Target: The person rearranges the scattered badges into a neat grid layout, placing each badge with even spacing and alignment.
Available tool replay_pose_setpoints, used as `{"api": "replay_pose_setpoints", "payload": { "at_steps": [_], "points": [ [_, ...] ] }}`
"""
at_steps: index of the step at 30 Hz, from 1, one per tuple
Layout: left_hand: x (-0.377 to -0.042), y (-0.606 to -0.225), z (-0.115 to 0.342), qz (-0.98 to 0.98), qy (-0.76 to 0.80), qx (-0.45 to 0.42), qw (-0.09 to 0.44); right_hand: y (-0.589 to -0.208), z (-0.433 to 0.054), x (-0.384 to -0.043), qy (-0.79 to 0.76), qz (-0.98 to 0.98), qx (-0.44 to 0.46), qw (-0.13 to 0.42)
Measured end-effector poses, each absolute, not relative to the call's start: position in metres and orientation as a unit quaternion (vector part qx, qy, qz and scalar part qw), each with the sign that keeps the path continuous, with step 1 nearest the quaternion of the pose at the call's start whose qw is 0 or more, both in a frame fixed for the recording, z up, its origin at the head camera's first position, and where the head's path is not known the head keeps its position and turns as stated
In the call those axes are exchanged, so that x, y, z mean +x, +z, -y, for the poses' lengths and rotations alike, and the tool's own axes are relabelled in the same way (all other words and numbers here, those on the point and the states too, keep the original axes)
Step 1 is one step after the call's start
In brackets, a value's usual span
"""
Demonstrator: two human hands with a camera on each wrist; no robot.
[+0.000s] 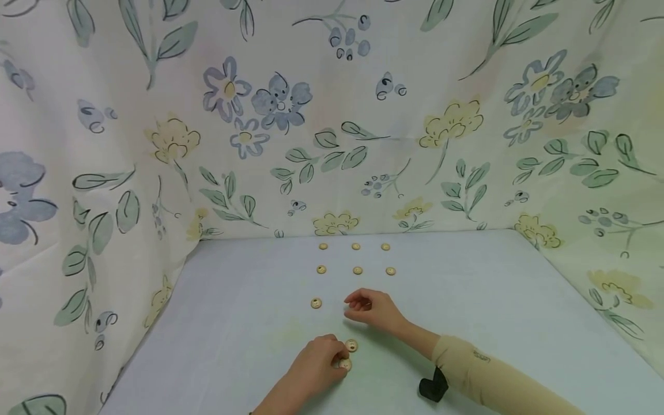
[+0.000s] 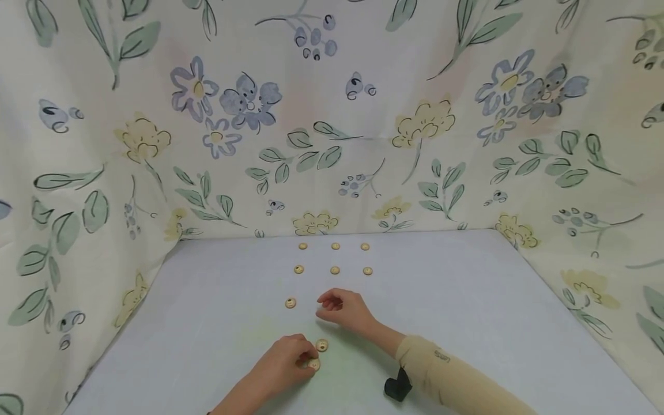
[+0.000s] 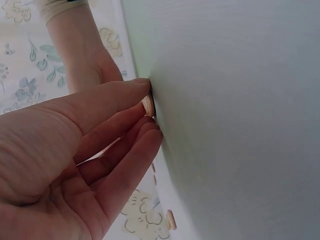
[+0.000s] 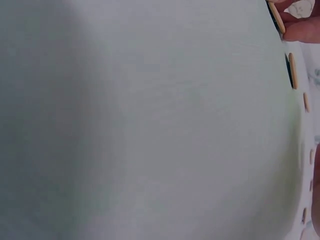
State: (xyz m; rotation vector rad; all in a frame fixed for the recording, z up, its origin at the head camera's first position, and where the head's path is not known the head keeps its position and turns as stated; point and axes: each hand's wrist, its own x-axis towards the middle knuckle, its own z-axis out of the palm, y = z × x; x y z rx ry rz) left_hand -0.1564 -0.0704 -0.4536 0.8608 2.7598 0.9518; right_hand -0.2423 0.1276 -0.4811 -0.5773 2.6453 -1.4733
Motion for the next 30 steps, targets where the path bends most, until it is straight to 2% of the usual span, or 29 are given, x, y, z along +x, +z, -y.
{"api": "replay_pose_setpoints", "payload": {
  "at_steps": [16, 30],
  "points": [
    [-0.157, -0.455, 0.082, -0.909, 0.322, 0.263, 0.033, -0.484, -0.140, -0.220, -0.501, -0.842, -0.192, 0.054],
    [-0.159, -0.456, 0.088, -0.904, 0.339, 0.258, 0.044, -0.488, -0.143, -0.205, -0.491, -0.838, -0.225, 0.077]
  ]
}}
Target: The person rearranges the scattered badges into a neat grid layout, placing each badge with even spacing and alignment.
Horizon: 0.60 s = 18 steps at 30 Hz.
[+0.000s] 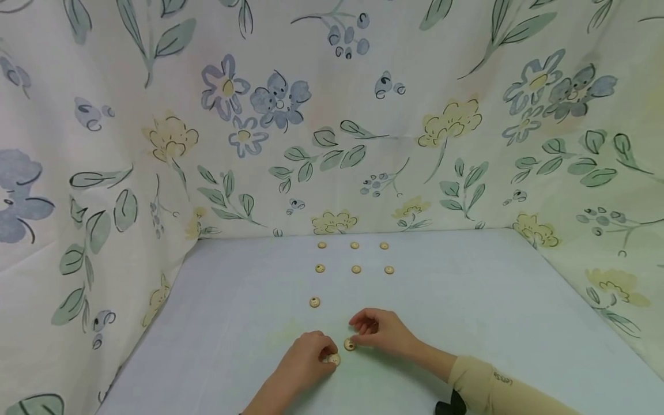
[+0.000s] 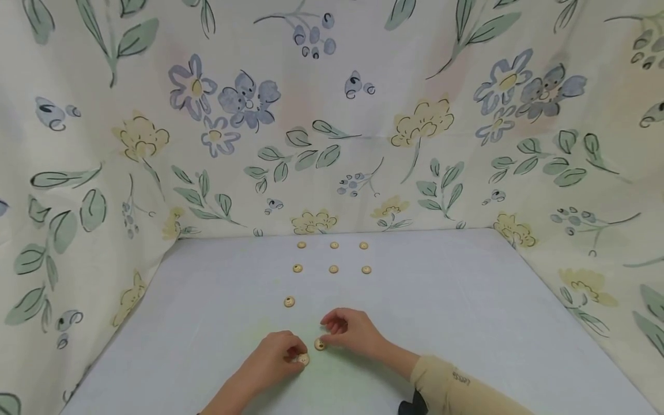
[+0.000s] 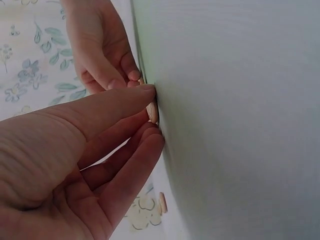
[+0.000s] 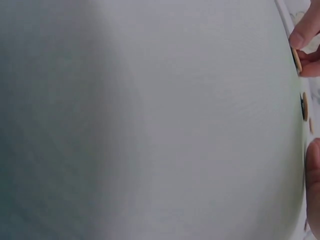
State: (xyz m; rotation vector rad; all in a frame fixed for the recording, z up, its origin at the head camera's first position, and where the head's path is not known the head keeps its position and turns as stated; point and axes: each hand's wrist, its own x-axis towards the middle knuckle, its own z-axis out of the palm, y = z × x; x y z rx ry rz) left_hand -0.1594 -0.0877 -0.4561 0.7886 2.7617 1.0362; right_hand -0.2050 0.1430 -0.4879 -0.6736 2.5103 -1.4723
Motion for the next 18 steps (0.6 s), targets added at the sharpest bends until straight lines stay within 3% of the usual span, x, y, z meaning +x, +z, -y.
{"api": "replay_pose_setpoints", "payload": {
  "at_steps": [18],
  "points": [
    [-0.1585, -0.4542, 0.0880, -0.899, 0.355, 0.250, 0.053, -0.4901, -0.1396, -0.1978, -0.445, -0.838, -0.313, 0.029]
  ]
}}
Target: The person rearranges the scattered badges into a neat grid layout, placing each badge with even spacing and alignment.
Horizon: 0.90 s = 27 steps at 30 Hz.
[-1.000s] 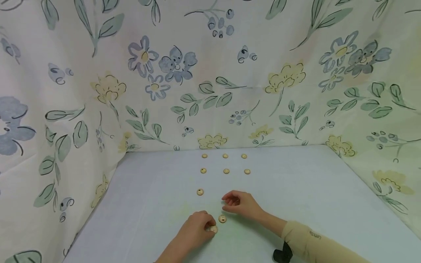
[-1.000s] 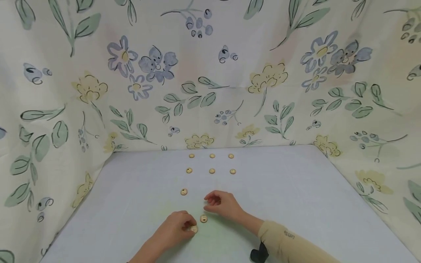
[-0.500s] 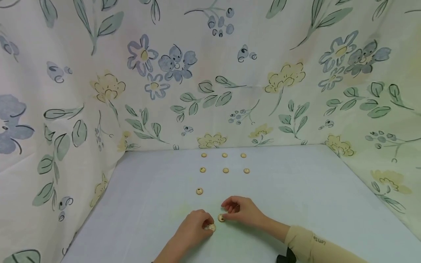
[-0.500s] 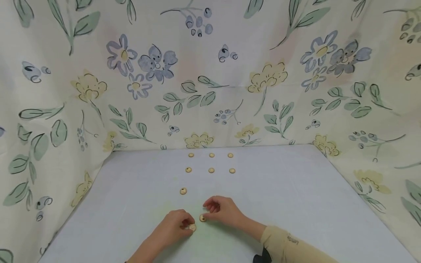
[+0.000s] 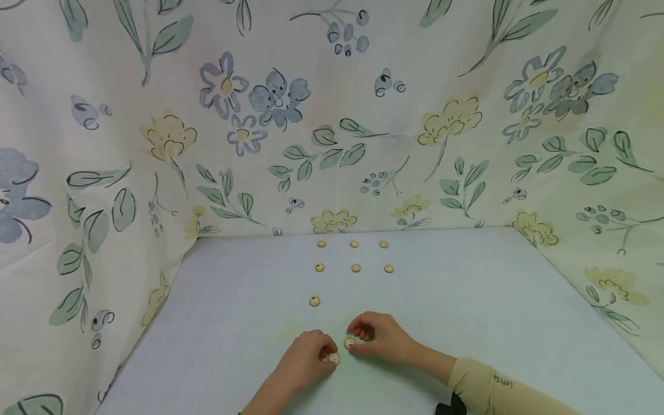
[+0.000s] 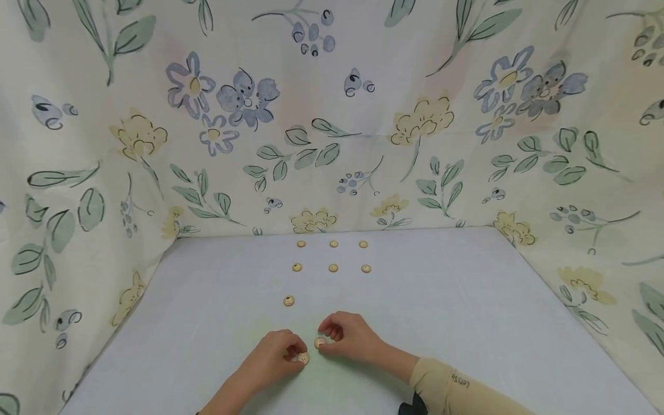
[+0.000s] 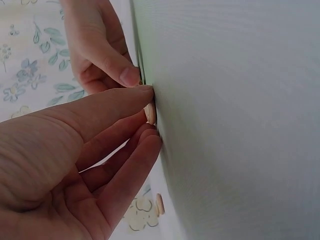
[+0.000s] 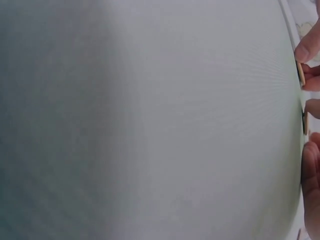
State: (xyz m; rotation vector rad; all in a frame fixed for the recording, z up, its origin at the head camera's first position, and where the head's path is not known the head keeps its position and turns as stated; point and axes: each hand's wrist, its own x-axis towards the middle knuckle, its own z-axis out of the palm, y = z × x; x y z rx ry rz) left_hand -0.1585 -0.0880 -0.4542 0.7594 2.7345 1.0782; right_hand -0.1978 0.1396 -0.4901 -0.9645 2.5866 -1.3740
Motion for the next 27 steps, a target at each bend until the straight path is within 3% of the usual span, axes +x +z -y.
{"api": "replay_pose_setpoints", "payload": {
  "at_steps": [27],
  "points": [
    [-0.1591, -0.4548, 0.0879, -0.901, 0.350, 0.251, 0.050, -0.4919, -0.1399, -0.2004, -0.429, -0.837, -0.340, 0.027]
  ]
}}
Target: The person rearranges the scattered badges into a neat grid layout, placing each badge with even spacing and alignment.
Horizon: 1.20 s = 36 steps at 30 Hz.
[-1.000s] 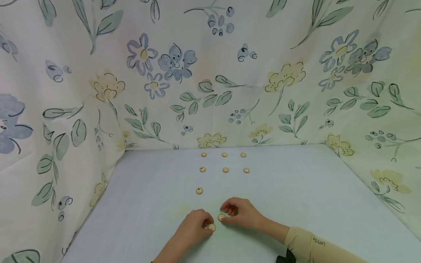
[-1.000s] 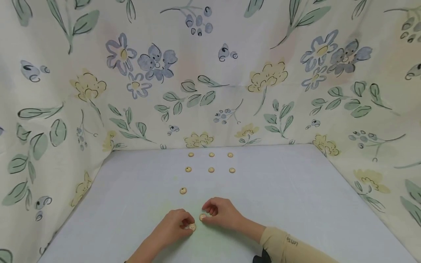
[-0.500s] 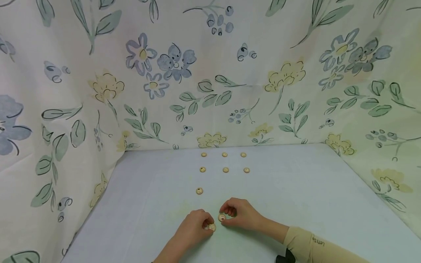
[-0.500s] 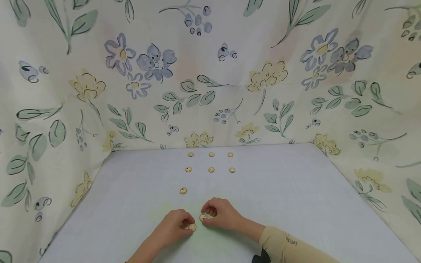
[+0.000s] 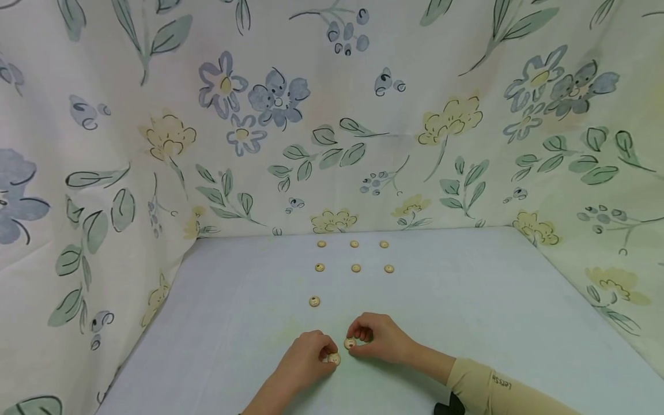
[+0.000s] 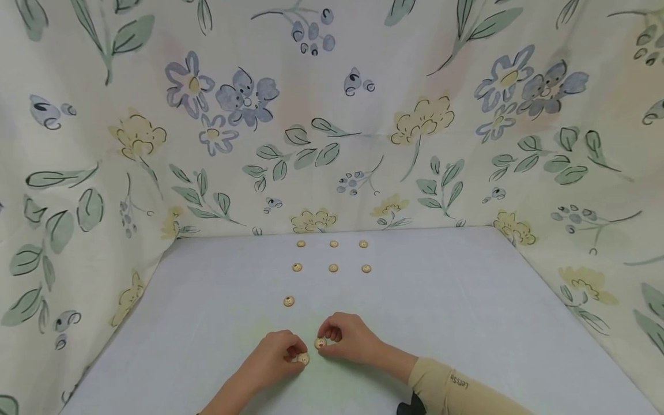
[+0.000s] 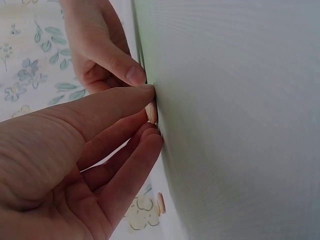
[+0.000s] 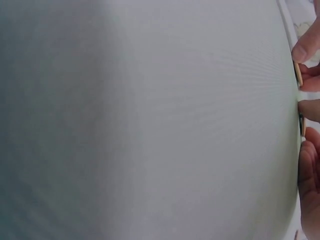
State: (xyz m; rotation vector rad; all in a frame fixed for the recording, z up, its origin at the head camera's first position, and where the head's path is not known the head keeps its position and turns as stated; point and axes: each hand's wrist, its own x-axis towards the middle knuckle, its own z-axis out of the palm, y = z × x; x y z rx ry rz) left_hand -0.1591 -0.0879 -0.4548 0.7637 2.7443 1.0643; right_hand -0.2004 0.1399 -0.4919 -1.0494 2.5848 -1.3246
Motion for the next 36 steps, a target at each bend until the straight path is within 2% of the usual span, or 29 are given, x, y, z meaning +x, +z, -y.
{"api": "replay_pose_setpoints", "payload": {
  "at_steps": [29, 36],
  "points": [
    [-0.159, -0.455, 0.087, -0.904, 0.347, 0.244, 0.053, -0.480, -0.139, -0.203, -0.431, -0.847, -0.302, 0.076],
    [-0.159, -0.455, 0.087, -0.902, 0.349, 0.247, 0.056, -0.483, -0.140, -0.206, -0.431, -0.849, -0.299, 0.066]
  ]
}}
